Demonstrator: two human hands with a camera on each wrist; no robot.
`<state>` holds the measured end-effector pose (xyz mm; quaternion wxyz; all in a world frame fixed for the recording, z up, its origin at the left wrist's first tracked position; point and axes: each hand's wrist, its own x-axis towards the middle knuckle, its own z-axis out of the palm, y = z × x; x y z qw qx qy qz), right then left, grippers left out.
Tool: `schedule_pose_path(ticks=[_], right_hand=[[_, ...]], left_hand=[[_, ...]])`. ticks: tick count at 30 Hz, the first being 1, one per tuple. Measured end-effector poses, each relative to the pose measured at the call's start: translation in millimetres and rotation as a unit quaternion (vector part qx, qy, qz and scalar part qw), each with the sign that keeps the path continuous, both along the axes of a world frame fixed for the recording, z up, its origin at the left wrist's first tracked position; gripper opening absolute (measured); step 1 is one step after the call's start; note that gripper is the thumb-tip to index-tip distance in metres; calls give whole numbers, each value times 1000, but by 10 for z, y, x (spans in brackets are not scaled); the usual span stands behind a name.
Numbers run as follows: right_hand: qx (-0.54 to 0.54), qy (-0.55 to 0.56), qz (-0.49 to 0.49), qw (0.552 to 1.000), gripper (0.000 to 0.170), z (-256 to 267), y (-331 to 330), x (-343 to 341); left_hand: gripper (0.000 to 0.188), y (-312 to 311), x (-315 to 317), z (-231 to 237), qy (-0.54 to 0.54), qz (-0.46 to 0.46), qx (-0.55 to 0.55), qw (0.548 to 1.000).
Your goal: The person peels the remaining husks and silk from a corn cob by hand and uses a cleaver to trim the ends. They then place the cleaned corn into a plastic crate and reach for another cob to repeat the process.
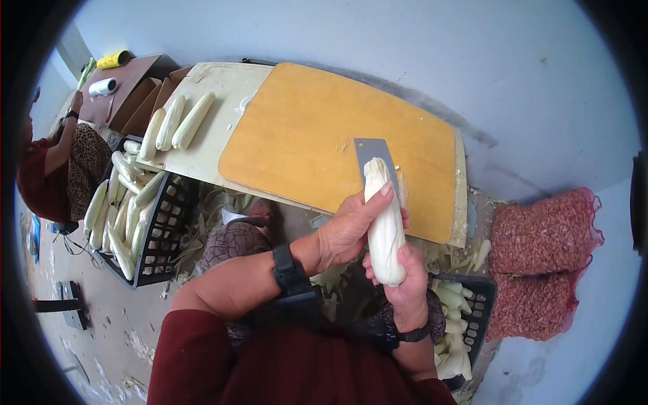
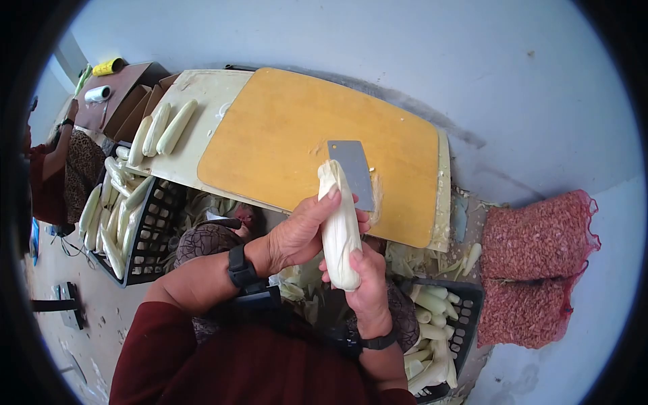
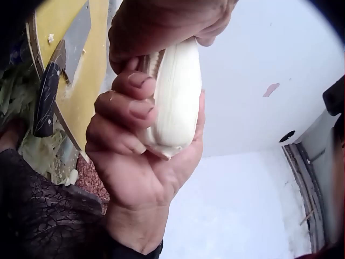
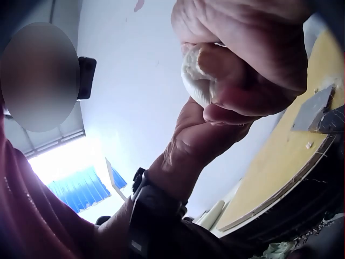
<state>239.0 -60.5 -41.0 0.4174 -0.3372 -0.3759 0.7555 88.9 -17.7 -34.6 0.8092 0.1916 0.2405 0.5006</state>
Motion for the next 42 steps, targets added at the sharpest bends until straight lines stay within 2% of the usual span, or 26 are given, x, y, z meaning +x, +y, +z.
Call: schedule_pose_path(ticks=[2, 6, 8, 11, 13, 18, 21, 23, 24, 27, 29, 31, 32, 34, 35, 37, 38, 39, 41, 42], right_hand=[[10, -15, 7, 1000, 52, 18, -5, -46], [11, -47, 3, 999, 58, 34, -41, -112], [10, -49, 10, 999, 59, 37, -54, -110], [9, -52, 24, 998, 59, 52, -50, -102], [-11, 10, 42, 999, 49, 67, -31, -59], [-13, 37, 55, 998, 52, 59, -33, -24], [-23, 72, 67, 995, 56, 22, -28, 43], [-22, 91, 73, 993, 58, 14, -18, 77], [-26, 111, 58, 992, 59, 8, -10, 88], [-40, 165, 26, 985, 60, -60, 21, 120], [-52, 195, 12, 979, 61, -83, 42, 141], [-62, 183, -8, 981, 61, -92, 38, 143], [-63, 183, -15, 981, 61, -98, 23, 127], [-105, 168, -37, 979, 68, -104, 23, 85], [-104, 168, -37, 980, 68, -118, 17, 87], [-100, 189, -6, 977, 56, -155, 0, 89], [-101, 189, -3, 977, 56, -147, 2, 83], [-97, 170, 4, 981, 57, -128, 4, 73], [-92, 151, 15, 984, 57, -92, 6, 48], [-72, 114, 7, 991, 58, -77, -2, 30]], left_hand=[[47, 41, -38, -39, 53, -7, 8, 999], [38, 123, -118, 39, 46, 23, 14, 999], [33, 165, -154, 123, 43, 81, -33, 995], [36, 185, -162, 204, 60, 99, -53, 992], [38, 242, -222, 192, 67, 98, -36, 992], [47, 311, -286, 214, 83, 96, -20, 992], [48, 476, -497, 79, 38, 130, 30, 990], [46, 542, -631, 126, 9, 240, 17, 971], [47, 527, -674, 146, 23, 240, 28, 970], [53, 414, -541, 214, 45, 225, -3, 973], [58, 324, -428, 135, 56, 177, 3, 983], [61, 207, -277, 34, 93, 61, 33, 993], [61, 116, -188, 30, 92, 55, 30, 994], [61, -48, -32, 67, 100, -48, 48, 993], [61, -98, -10, 69, 99, -47, 48, 993], [60, -160, 14, 72, 109, -110, 99, 983], [55, -166, 47, 76, 110, -69, 83, 988], [55, -151, 12, 72, 110, -66, 83, 988], [52, -99, -86, 58, 78, -142, 67, 985], [52, -103, -76, 55, 78, -139, 68, 985]])
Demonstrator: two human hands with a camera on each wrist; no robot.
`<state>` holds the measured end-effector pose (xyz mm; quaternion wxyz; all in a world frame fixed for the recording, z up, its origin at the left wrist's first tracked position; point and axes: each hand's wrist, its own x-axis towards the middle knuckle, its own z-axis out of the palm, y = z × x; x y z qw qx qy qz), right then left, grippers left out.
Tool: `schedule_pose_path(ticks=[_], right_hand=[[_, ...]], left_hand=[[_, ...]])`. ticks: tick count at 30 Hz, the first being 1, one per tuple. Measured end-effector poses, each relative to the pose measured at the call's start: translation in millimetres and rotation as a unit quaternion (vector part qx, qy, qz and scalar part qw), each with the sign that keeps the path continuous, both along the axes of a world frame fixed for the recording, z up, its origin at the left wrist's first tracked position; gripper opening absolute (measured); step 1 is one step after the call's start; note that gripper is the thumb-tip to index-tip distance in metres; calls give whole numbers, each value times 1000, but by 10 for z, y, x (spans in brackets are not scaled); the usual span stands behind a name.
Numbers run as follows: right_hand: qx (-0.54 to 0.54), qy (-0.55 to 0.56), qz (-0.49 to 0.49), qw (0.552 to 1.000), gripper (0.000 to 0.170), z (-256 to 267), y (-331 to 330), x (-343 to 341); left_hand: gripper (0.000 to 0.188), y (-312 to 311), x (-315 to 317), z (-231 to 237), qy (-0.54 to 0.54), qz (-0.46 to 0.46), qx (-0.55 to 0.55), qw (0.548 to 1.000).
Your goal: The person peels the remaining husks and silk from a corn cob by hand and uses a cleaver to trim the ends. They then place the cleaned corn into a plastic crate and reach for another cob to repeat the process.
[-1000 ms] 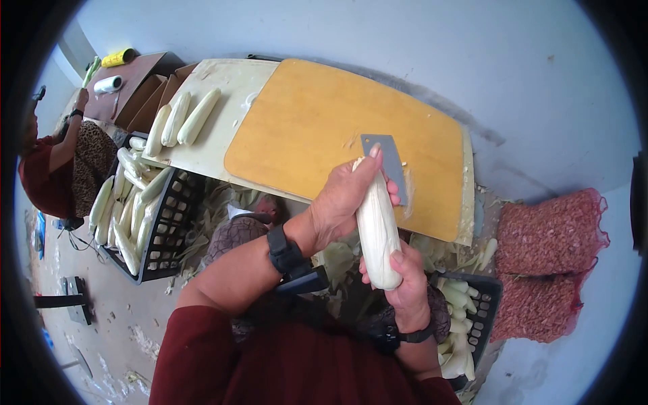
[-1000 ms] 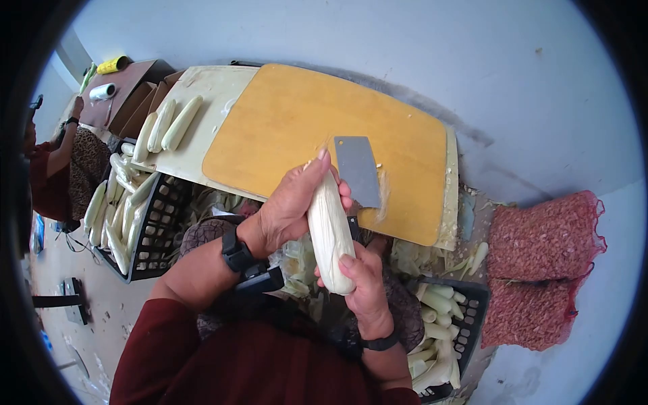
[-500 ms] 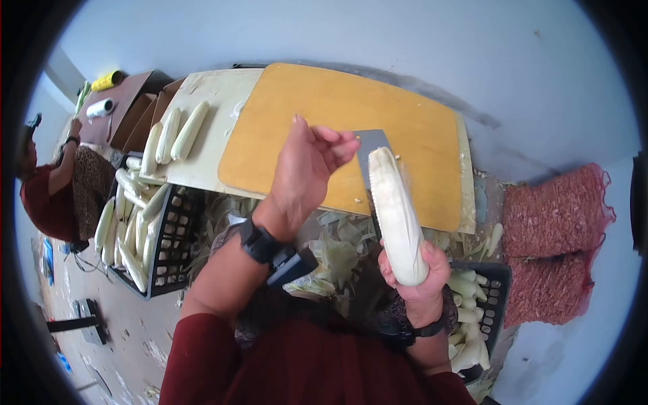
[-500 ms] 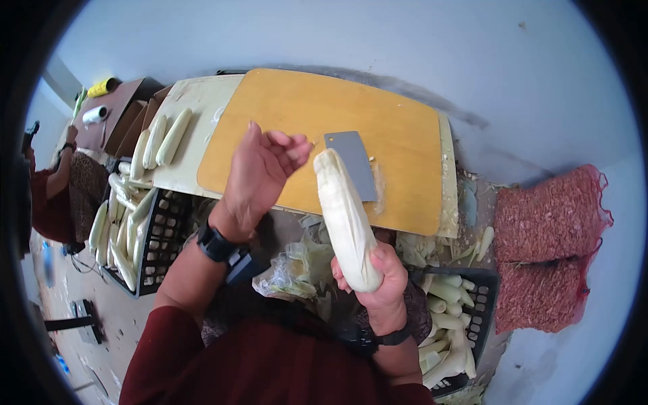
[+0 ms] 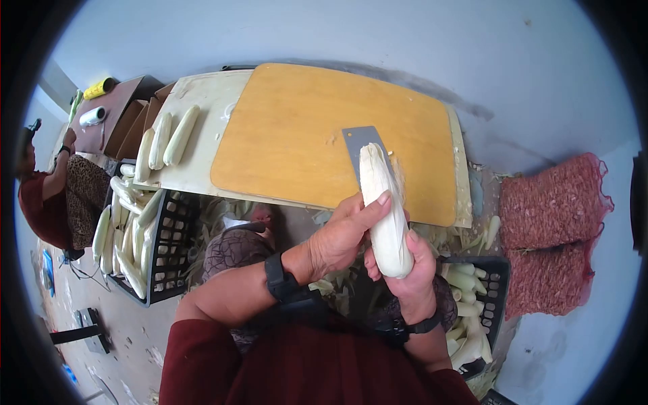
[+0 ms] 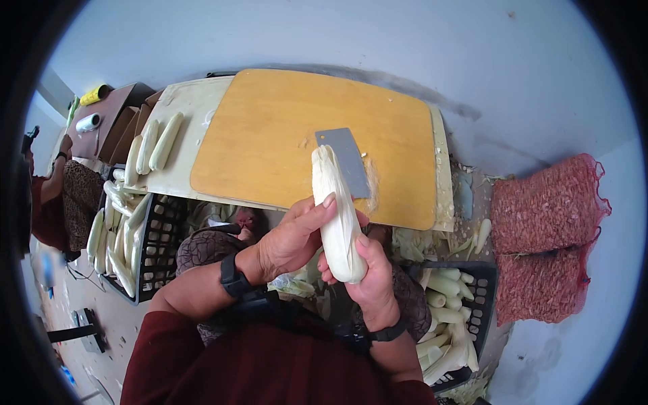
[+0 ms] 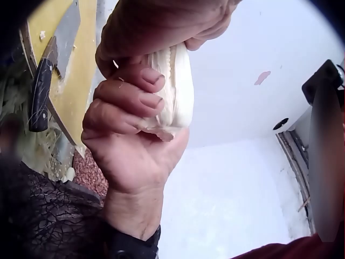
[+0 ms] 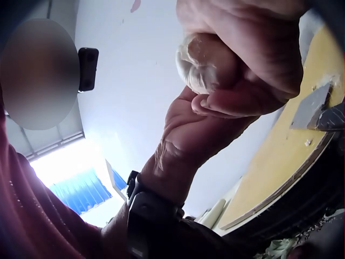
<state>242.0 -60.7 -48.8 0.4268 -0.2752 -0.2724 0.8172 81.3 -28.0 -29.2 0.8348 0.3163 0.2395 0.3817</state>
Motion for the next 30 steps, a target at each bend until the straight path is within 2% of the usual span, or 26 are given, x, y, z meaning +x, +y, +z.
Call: schedule_pose_path(ticks=[3, 5, 6, 8, 10, 11, 14, 16, 17, 19, 23, 25, 26, 28, 30], right_hand=[[45, -51, -14, 998, 59, -20, -21, -39], [71, -66, -21, 995, 60, -16, -22, -38], [73, -80, -15, 994, 57, 9, -21, -31], [77, -93, -10, 993, 56, 67, -28, -42], [110, -203, -64, 971, 55, 115, -45, -97], [112, -201, -67, 971, 55, 119, -39, -124], [108, -237, -142, 955, 47, 106, -43, -164], [165, -324, -177, 914, 38, 78, -28, -170], [163, -323, -183, 914, 38, 59, -19, -178], [290, -391, -220, 845, 32, 26, -4, -209], [290, -419, -220, 832, 30, 26, -55, -270], [348, -453, -221, 791, 29, 28, -34, -226], [344, -452, -225, 792, 29, 44, -29, -190], [374, -495, -185, 762, 31, 89, -21, -113], [352, -493, -230, 761, 32, 94, 11, -86]], left_hand=[[49, -6, 12, 4, 11, 54, -23, 998], [47, 14, -47, 17, 16, -4, -15, 1000], [47, 9, -17, 9, 16, -4, -14, 1000], [49, -13, 74, -16, 51, 110, 18, 992], [49, -19, 62, 59, 87, 128, 16, 988], [49, -21, 52, 86, 123, 146, 12, 982], [49, -48, 60, 11, 124, 188, 24, 974], [49, -70, 26, 43, 108, 150, 37, 982], [50, -87, 20, 53, 90, 120, 43, 988], [50, -122, 53, 51, 102, 114, 48, 987], [49, -125, 71, 9, 89, 125, 53, 987], [48, -119, 51, -38, 93, 122, 42, 987], [47, -117, 38, -51, 93, 122, 31, 988], [47, -117, 11, -54, 96, 114, 20, 989], [47, -108, -27, -41, 101, 103, 10, 990]])
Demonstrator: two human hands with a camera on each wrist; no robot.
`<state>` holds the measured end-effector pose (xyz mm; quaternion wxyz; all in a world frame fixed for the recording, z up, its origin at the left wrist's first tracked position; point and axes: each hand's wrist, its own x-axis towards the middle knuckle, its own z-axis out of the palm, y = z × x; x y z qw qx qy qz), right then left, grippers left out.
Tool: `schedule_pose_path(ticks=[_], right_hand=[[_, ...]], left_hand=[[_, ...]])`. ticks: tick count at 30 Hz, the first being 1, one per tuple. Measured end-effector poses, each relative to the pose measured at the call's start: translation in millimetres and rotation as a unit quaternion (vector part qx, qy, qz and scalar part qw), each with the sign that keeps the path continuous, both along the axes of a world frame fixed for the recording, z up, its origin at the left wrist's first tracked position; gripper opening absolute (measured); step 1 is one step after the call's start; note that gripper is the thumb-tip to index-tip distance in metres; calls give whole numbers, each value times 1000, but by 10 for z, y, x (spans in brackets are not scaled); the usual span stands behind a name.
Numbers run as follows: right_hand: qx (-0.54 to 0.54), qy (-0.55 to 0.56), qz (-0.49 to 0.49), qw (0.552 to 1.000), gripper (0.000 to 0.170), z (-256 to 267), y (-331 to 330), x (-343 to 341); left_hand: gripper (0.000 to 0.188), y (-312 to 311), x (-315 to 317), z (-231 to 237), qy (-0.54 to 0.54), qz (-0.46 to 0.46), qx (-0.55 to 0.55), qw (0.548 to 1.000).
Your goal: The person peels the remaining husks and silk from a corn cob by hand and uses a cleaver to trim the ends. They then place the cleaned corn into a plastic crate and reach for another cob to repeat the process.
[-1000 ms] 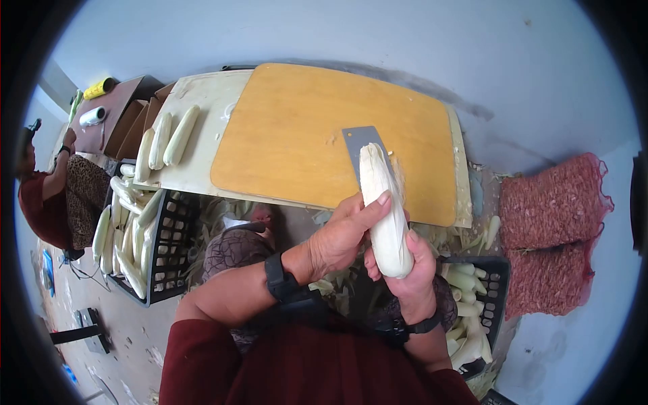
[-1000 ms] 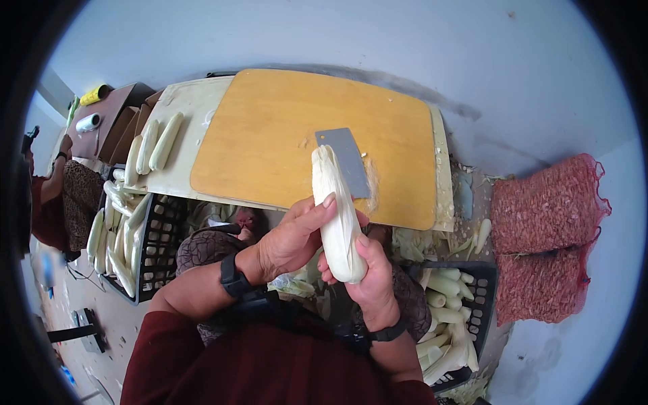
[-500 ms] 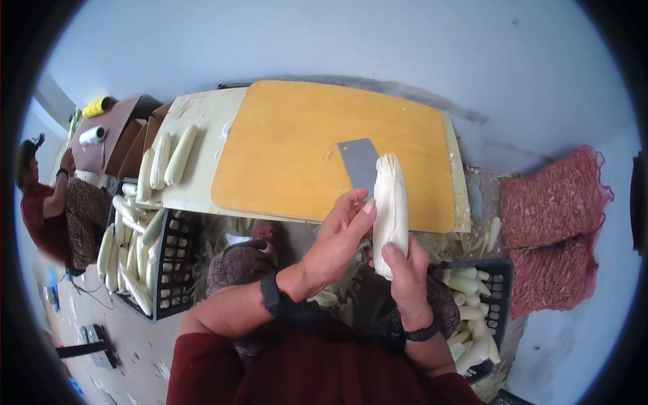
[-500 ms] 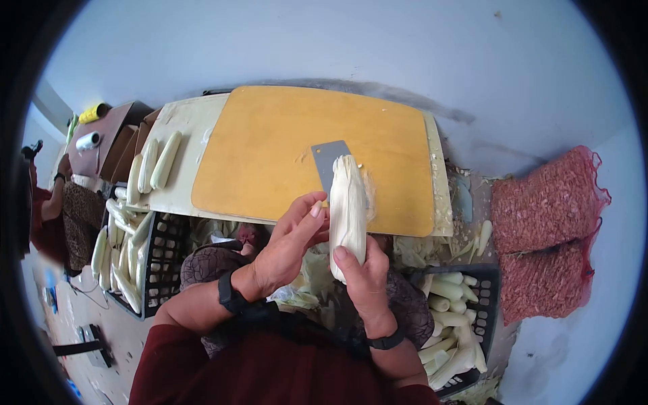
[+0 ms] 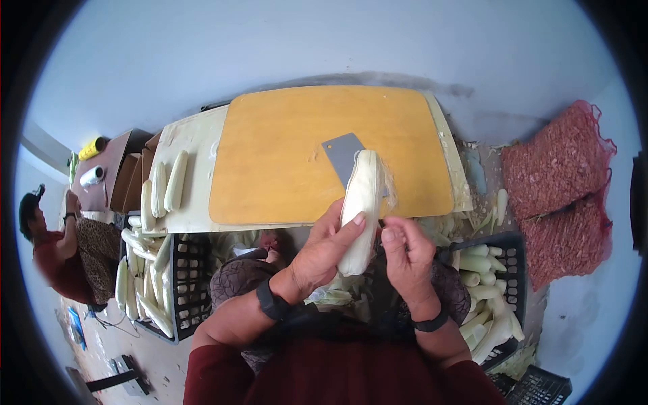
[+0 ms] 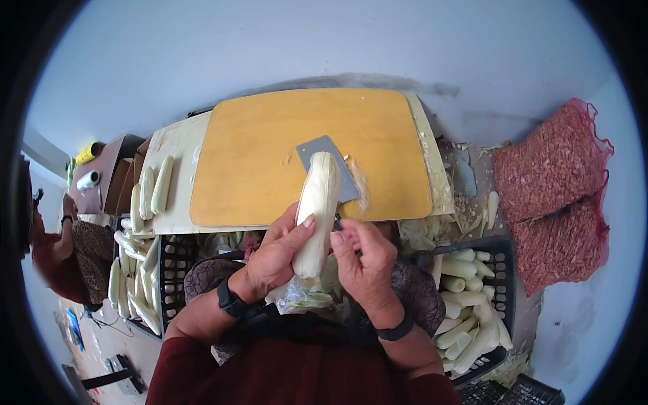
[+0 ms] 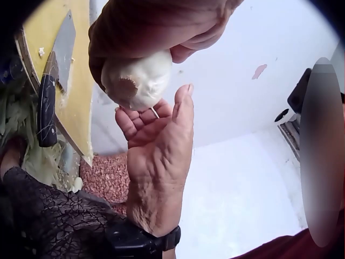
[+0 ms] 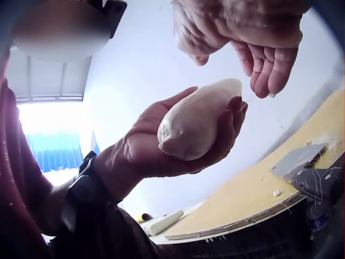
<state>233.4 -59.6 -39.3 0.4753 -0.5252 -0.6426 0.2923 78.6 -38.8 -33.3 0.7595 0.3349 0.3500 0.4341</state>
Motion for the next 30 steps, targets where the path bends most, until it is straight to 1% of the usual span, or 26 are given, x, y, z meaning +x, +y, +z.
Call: schedule_pose_path(ticks=[1, 2, 3, 4, 5, 6, 7, 8, 9, 10, 11, 12, 14, 16, 18, 20, 21, 23, 24, 26, 27, 30], right_hand=[[7, 17, -38, 999, 33, -1, 16, 19], [3, 53, -35, 998, 43, -42, 34, 53], [3, 57, -42, 998, 43, -68, 50, 57], [-10, 141, -18, 990, 50, -90, 63, 58], [-22, 224, 5, 974, 56, -102, 70, 60], [-22, 228, -3, 973, 56, -84, 72, 61], [-62, 299, 39, 951, 65, -40, 81, 62], [-100, 368, 82, 921, 73, -3, 91, 69], [-99, 371, 76, 920, 73, 15, 103, 102], [-136, 380, 120, 907, 77, 29, 114, 157], [-172, 386, 164, 891, 81, 48, 121, 195], [-170, 389, 158, 892, 81, 90, 124, 199], [-192, 393, 199, 877, 96, 162, 115, 172], [-202, 399, 203, 871, 94, 140, 99, 166], [-214, 404, 211, 864, 92, 118, 89, 139], [-215, 446, 209, 843, 85, 101, 76, 107], [-215, 446, 208, 843, 85, 101, 65, 119], [-228, 446, 206, 841, 73, 108, 54, 161], [-228, 445, 206, 841, 73, 101, 55, 161], [-198, 468, 179, 843, 62, 79, 60, 141], [-197, 468, 179, 843, 62, 76, 64, 148], [-207, 475, 168, 839, 57, 79, 70, 161]], left_hand=[[47, 4, -19, 18, -13, -16, -9, 1000], [48, 7, -34, 39, -26, -32, -19, 999], [49, 12, -43, 56, -40, -48, -29, 998], [49, 15, -45, 70, -36, -55, -31, 997], [53, 15, -45, 82, -71, -80, -35, 994], [57, 12, -44, 86, -105, -105, -41, 988], [57, 11, -44, 85, -102, -112, -44, 988], [61, 3, -45, 83, -119, -135, -42, 983], [65, -5, -48, 80, -136, -158, -41, 977], [65, -10, -50, 80, -134, -164, -44, 976], [66, -12, -51, 82, -161, -187, -46, 968], [66, -15, -51, 80, -188, -209, -48, 958], [68, -28, -60, 66, -196, -223, -59, 953], [69, -33, -65, 40, -204, -234, -69, 948], [69, -38, -73, 5, -180, -245, -72, 950], [70, -46, -78, 18, -165, -247, -80, 951], [71, -50, -78, 22, -152, -249, -87, 952], [69, -55, -70, -1, -149, -258, -89, 950], [68, -60, -63, -11, -147, -266, -92, 948], [67, -69, -56, -12, -135, -271, -93, 949], [65, -71, -53, -12, -121, -275, -95, 949], [61, -73, -41, -7, -131, -265, -107, 949]])
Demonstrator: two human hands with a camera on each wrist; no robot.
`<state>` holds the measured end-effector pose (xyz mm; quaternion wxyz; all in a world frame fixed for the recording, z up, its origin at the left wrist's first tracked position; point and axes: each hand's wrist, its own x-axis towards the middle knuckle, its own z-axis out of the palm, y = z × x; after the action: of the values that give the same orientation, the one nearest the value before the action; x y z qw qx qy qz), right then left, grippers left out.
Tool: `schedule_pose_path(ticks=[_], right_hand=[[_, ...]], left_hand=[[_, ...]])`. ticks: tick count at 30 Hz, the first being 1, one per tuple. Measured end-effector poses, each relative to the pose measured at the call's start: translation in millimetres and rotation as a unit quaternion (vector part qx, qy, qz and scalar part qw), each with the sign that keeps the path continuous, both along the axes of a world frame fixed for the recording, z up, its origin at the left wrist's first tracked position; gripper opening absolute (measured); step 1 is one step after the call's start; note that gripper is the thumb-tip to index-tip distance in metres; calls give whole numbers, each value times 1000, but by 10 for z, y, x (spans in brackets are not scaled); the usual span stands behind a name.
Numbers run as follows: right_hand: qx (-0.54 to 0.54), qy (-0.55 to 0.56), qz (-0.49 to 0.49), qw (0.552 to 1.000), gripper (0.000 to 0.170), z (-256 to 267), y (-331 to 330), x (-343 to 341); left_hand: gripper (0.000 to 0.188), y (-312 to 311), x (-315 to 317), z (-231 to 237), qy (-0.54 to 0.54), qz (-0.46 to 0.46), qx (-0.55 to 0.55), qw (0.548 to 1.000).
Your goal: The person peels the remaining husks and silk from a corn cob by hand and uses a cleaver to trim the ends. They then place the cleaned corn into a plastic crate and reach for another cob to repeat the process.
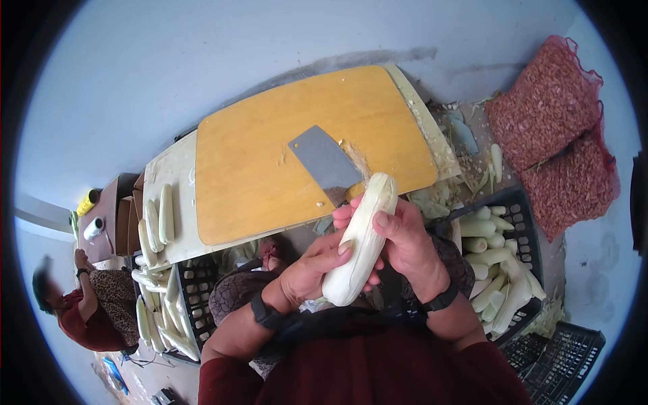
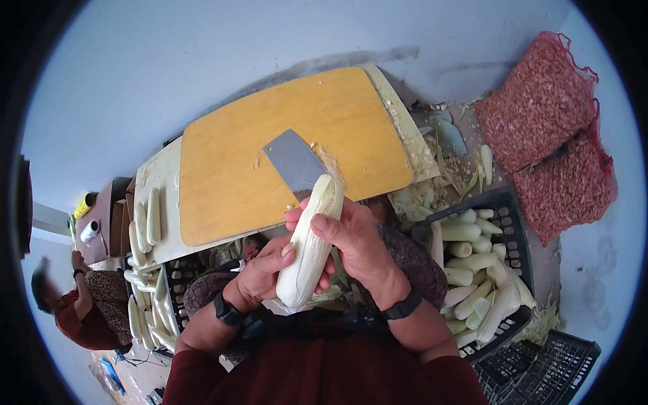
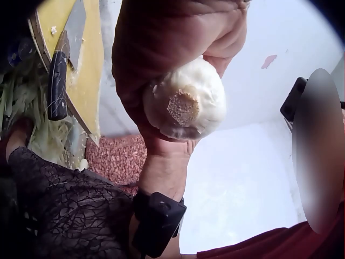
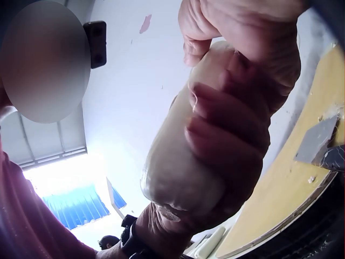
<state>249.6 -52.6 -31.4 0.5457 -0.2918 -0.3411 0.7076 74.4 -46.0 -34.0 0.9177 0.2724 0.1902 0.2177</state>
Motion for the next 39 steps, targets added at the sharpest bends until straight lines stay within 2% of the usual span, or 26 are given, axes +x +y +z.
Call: schedule_pose_path(ticks=[7, 9, 13, 15, 17, 19, 21, 25, 27, 28, 30, 31, 33, 37, 39], right_hand=[[-14, 18, -57, 998, 59, -35, 43, -3], [-8, 16, -76, 997, 59, -27, 48, -18], [-33, -24, -106, 994, 44, -50, 31, -60], [-53, -40, -110, 992, 37, -103, 34, -53], [-91, -11, -119, 989, 26, -150, 49, -28], [-96, 4, -120, 988, 25, -126, 52, -15], [-100, 20, -122, 987, 25, -116, 56, -5], [-81, 66, -130, 986, 28, -105, 63, -19], [-70, 85, -135, 985, 28, -90, 58, -18], [-68, 53, -146, 986, 31, -81, 55, -11], [-68, 21, -155, 985, 34, -70, 50, 6], [-65, 21, -162, 984, 36, -66, 51, 15], [-62, 21, -169, 983, 38, -51, 59, 16], [-78, 23, -173, 982, 40, -49, 64, 3], [-75, 23, -168, 983, 40, -68, 66, 0]], left_hand=[[50, -29, 10, 37, 66, 8, 31, 997], [47, -21, 18, 65, 127, 13, 87, 988], [46, -41, 61, 70, 182, 33, 152, 971], [46, -54, 84, 99, 238, 37, 239, 941], [49, -53, 74, 67, 242, 23, 249, 938], [51, -65, 69, 51, 245, 10, 257, 935], [49, -64, 74, 49, 197, 19, 171, 965], [54, -83, 61, 0, 170, 12, 99, 980], [59, -79, 73, 33, 192, 26, 200, 960], [59, -83, 74, 25, 192, 27, 199, 961], [66, -102, 68, 1, 241, 27, 318, 917], [66, -115, 71, -6, 242, 28, 317, 917], [71, -131, 87, -19, 291, 29, 394, 871], [73, -122, 102, 26, 315, 11, 356, 880], [74, -121, 113, -15, 283, 34, 341, 896]])
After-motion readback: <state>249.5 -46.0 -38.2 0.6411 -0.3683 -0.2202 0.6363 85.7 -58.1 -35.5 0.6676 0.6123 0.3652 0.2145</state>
